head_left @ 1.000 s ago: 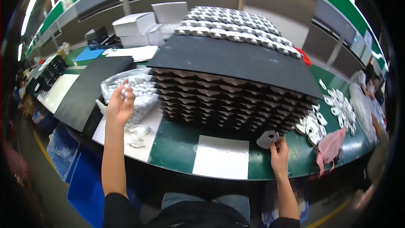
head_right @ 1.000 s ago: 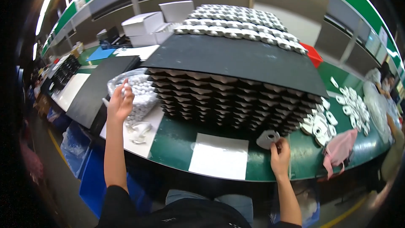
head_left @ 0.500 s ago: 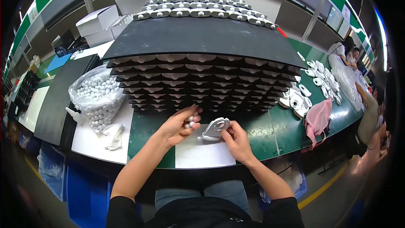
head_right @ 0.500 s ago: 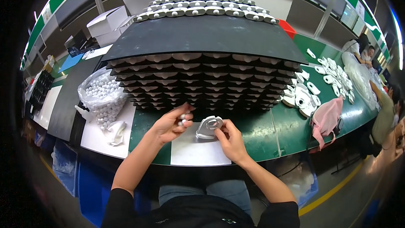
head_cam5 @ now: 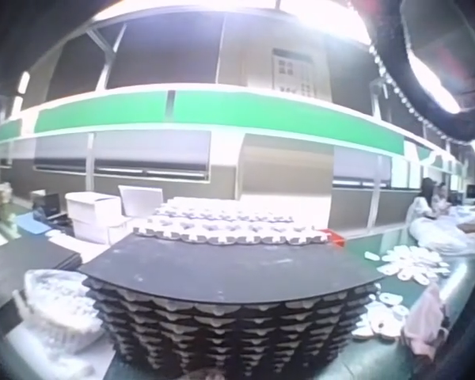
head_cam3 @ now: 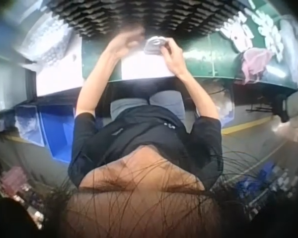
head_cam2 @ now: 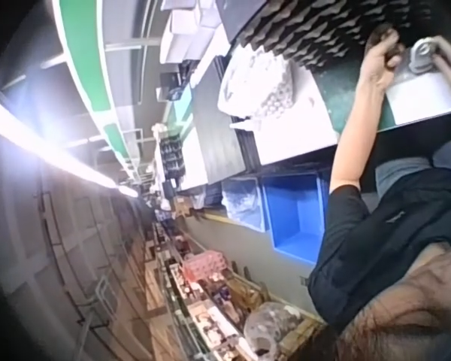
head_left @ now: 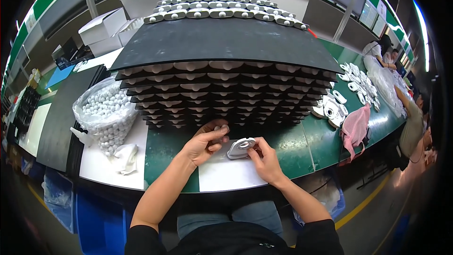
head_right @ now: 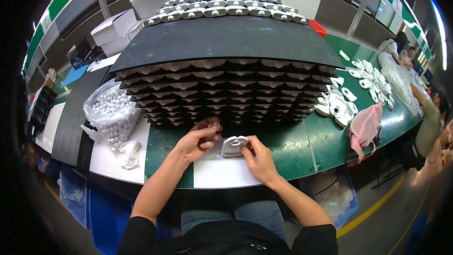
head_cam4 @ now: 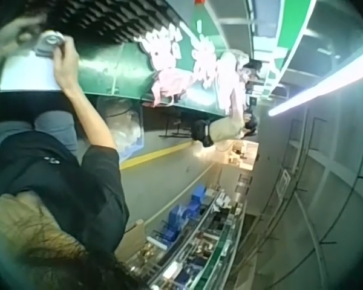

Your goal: The recorder is assembling small white plastic housings by inserting a circular component and stacking the finished units.

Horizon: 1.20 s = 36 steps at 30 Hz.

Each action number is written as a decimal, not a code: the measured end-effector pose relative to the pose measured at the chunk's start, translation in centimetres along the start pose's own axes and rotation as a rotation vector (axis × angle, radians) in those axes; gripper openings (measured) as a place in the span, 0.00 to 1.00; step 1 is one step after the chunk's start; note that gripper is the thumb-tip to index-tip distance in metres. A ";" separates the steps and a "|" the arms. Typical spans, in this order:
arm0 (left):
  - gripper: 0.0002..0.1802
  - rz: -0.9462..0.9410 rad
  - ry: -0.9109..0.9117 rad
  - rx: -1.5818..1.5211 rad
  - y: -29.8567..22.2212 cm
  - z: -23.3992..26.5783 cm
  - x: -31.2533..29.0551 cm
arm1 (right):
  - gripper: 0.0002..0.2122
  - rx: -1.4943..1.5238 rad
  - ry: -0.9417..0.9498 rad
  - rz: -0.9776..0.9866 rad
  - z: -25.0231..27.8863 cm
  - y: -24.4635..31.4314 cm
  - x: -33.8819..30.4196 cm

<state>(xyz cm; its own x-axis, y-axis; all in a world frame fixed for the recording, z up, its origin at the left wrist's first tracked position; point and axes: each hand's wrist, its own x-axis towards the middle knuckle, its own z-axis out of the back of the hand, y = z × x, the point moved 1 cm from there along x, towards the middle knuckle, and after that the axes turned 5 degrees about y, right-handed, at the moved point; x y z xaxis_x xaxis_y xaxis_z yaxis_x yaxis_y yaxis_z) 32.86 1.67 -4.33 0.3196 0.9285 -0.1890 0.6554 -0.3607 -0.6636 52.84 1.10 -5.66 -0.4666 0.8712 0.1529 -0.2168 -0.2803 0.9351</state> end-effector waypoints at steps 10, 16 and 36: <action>0.14 0.012 -0.003 -0.017 0.1 -0.2 0.0 | 0.05 -0.048 -0.034 0.077 0.0 0.1 -0.2; 0.19 -0.018 -0.005 0.046 -0.2 -0.7 -0.3 | 0.07 -0.312 0.010 0.217 -0.3 1.3 -0.2; 0.17 0.076 0.034 0.290 0.8 -2.2 -0.4 | 0.06 1.021 0.043 -0.049 1.5 -1.5 0.5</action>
<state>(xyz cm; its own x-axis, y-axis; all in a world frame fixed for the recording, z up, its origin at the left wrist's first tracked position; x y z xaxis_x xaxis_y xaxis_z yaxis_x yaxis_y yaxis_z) 34.77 0.85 -3.25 0.3858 0.8948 -0.2247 0.4076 -0.3838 -0.8286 54.18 2.58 -6.45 -0.5117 0.8515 0.1148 0.5884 0.2499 0.7690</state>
